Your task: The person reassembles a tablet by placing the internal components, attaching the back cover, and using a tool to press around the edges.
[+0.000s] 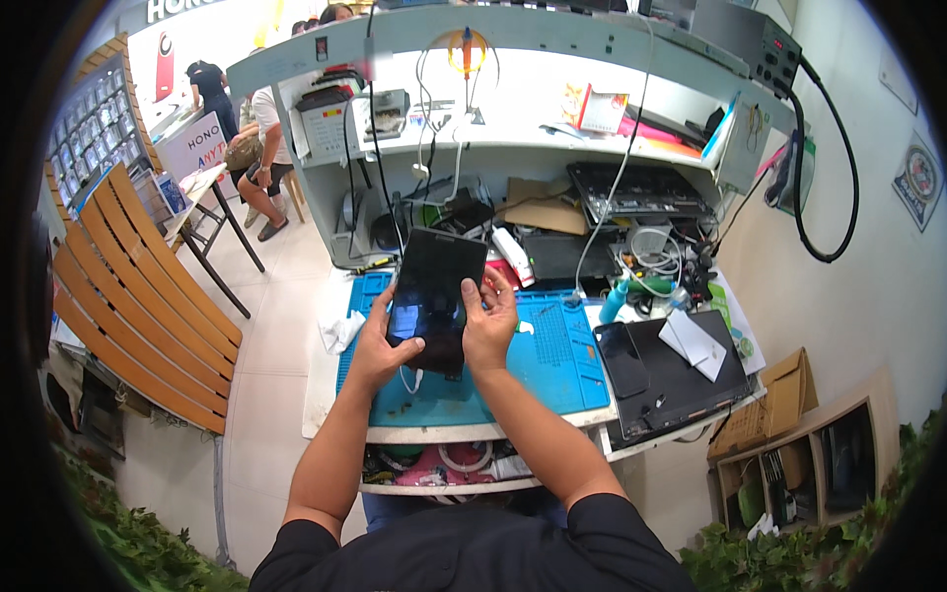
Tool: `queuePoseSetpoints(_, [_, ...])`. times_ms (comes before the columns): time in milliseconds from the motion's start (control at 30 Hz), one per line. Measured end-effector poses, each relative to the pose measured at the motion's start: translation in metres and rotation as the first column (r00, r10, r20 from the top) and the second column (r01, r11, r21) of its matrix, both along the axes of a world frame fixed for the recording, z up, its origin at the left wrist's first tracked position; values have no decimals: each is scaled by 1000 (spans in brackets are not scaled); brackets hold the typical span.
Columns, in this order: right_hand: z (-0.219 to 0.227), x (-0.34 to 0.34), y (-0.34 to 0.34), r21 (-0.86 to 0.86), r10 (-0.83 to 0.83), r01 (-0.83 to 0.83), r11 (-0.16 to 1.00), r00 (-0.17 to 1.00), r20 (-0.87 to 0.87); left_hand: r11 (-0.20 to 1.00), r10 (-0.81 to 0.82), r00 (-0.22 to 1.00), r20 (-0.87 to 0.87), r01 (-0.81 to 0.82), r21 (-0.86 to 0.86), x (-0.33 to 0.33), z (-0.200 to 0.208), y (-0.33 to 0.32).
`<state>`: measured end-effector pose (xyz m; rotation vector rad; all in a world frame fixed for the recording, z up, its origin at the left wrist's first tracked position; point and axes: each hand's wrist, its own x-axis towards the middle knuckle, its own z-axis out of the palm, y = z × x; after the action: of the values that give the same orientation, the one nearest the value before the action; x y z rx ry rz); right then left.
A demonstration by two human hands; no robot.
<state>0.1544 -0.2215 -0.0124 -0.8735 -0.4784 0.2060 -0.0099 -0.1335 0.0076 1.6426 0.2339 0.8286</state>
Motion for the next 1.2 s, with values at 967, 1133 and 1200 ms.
queuePoseSetpoints(967, [-6, -25, -19, 0, 25, -25, 1000, 996, 82, 999, -49, 998, 34, 49, 11, -9, -4, -4])
queuePoseSetpoints(1133, [-4, -25, -22, -22, 13, -10, 1000, 993, 116, 997, -15, 999, 31, 13, 71, -7, -2, -6])
queuePoseSetpoints(1200, [-2, -25, -23, -5, 34, -34, 999, 994, 104, 996, -12, 999, 38, 8, 90, -7, -4, -4])
